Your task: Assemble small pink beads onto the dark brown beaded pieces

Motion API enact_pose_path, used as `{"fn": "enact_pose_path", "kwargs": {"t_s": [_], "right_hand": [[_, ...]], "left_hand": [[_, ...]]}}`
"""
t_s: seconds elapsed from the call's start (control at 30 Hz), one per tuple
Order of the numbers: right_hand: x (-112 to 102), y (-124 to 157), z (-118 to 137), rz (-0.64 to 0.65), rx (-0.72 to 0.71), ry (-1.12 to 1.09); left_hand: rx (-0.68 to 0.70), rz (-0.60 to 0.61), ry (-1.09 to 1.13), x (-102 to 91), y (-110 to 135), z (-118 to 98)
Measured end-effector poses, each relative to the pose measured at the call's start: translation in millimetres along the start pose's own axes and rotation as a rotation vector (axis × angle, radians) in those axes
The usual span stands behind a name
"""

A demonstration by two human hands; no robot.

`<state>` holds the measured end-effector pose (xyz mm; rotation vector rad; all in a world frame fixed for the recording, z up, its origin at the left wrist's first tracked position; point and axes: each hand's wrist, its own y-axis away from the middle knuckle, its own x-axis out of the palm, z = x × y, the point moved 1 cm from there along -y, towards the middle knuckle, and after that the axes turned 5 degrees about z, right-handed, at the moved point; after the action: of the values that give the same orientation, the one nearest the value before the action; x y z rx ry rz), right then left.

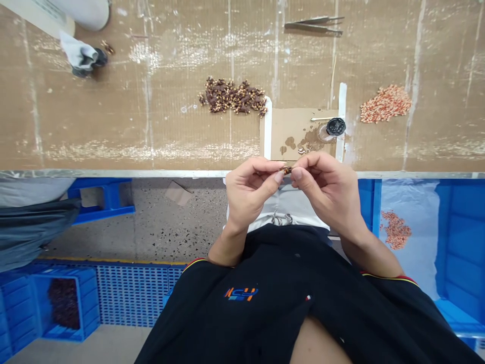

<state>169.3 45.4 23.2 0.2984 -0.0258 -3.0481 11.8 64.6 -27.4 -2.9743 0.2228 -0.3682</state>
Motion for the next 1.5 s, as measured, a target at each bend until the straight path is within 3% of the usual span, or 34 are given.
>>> {"fn": "enact_pose_path", "kwargs": {"t_s": [0.4, 0.87, 1.0, 1.1, 1.2, 1.33, 1.4, 1.5], "right_hand": [[-2.3, -2.0, -4.7, 0.021, -0.019, -0.078], [-3.4, -5.9, -5.5, 0.06, 0.176, -0.175], [-3.7, -8.4, -9.1, 0.058, 0.224, -0.23], [-12.0, -4.4, -16.8, 0.015, 0.235, -0.186], [-44.2, 2.4, -35.3, -0.213, 0.187, 0.036], [-130.4, 7.6, -71.0, -0.753, 0.173, 0.518], [-177.4, 6.2, -86.2, -0.942, 0.317, 0.677], [-230.8, -0.9, -98.4, -1.05, 0.47, 0.78]], "left_hand": [[-0.085, 0.045, 0.093, -2.3, -2.8, 2.6], [-0.164, 0.04, 0.133, -2.2, -4.7, 1.0], [-0.28, 0.087, 0.088, -1.6, -5.1, 2.1], [-0.286, 0.112, -0.032, -9.5, -11.5, 3.4], [-0.196, -0.048, -0.271, -32.3, -24.4, 8.4], [-0.05, -0.414, -0.658, -72.7, -47.1, 18.6], [0.002, -0.457, -0.841, -85.0, -59.6, 21.3], [0.003, -0.353, -0.989, -87.2, -77.9, 20.2]]}}
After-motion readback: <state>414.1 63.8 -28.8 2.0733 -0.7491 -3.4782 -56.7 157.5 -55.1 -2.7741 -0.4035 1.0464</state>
